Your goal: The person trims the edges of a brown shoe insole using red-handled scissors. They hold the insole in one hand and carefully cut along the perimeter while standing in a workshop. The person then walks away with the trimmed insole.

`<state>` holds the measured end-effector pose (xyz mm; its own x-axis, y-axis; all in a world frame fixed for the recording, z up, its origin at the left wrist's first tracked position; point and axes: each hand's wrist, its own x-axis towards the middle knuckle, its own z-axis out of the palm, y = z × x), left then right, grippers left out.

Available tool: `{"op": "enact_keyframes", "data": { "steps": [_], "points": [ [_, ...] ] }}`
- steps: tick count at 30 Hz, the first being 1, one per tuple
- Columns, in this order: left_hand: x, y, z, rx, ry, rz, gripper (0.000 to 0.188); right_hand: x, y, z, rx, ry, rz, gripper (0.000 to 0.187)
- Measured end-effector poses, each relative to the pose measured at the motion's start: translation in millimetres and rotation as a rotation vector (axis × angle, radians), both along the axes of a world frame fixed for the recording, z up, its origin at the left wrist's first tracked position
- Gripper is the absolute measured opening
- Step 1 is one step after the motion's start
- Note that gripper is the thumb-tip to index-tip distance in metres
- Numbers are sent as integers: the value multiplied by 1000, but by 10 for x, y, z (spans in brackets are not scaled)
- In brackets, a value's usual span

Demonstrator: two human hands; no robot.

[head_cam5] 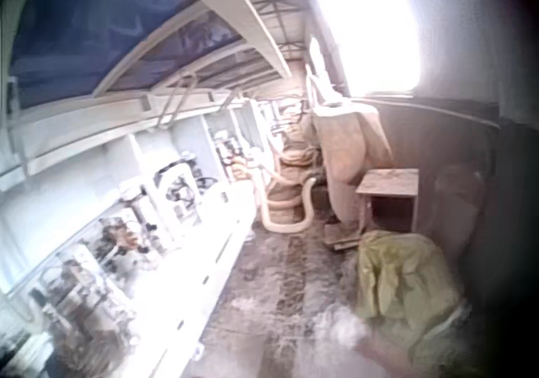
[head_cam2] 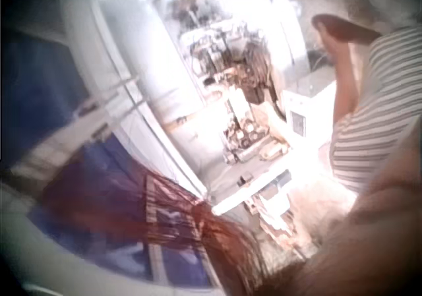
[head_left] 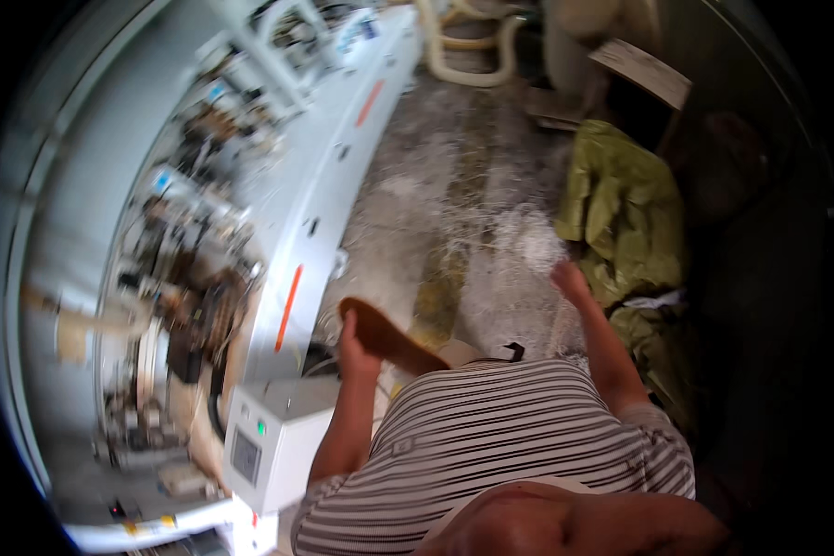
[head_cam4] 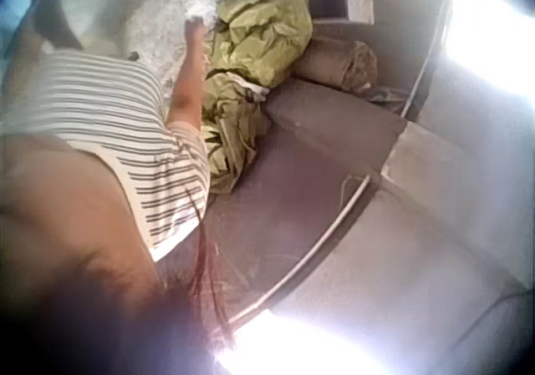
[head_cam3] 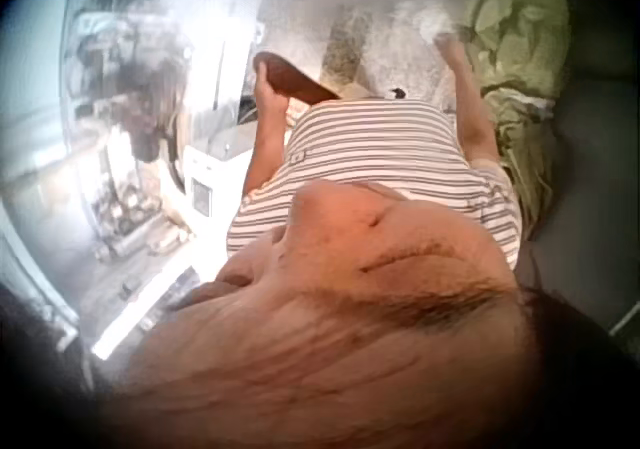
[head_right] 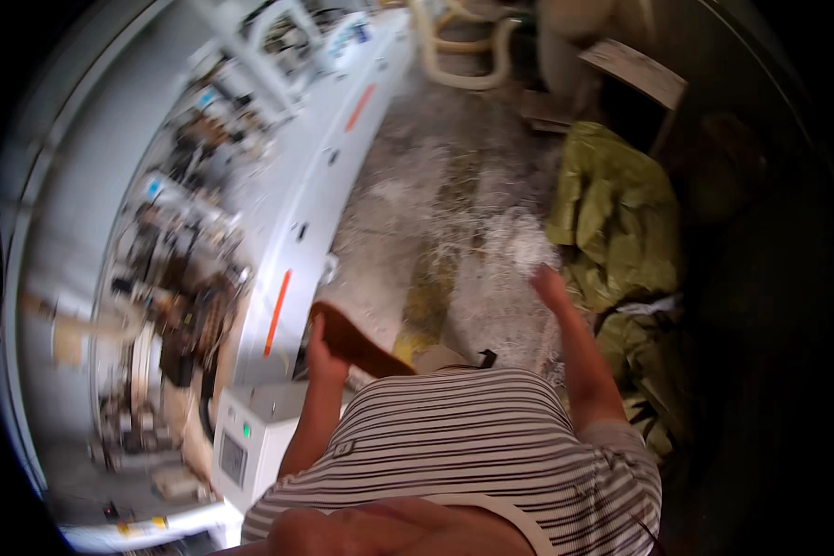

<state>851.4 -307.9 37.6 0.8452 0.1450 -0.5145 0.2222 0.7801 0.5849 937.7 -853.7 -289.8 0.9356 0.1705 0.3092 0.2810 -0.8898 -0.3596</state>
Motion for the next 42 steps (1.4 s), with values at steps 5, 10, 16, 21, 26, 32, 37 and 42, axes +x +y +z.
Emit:
{"op": "enact_keyframes", "data": {
  "steps": [5, 10, 16, 21, 26, 32, 37, 42],
  "points": [
    [1052, 185, -259, 144, 157, 145, 45, 1802, 1373, 1742, 553, 389, -3, 33],
    [2776, 281, -268, 159, 122, 175, 55, 2835, 979, 875, 129, 634, 10, 36],
    [4780, 158, 251, 179, 21, 101, 51, 2590, -94, 105, 101, 900, -294, 34],
    [6573, -142, 14, 129, 73, -18, 46, 2860, -489, -131, 581, 1169, -1050, 28],
    [8444, -682, 59, 138, 49, -95, 47, 4875, -873, -385, 566, 1241, -932, 23],
    [10634, -579, -150, 292, -27, 83, 48, 8991, -702, -70, -391, 641, -25, 20],
    [11345, 380, -1182, 1057, 111, 87, 42, 11221, 22, 1584, 473, 477, -106, 28],
    [11208, 792, -2414, 1505, 593, -186, 43, 12751, 192, 2342, 571, 637, 115, 30]
  ]
}}
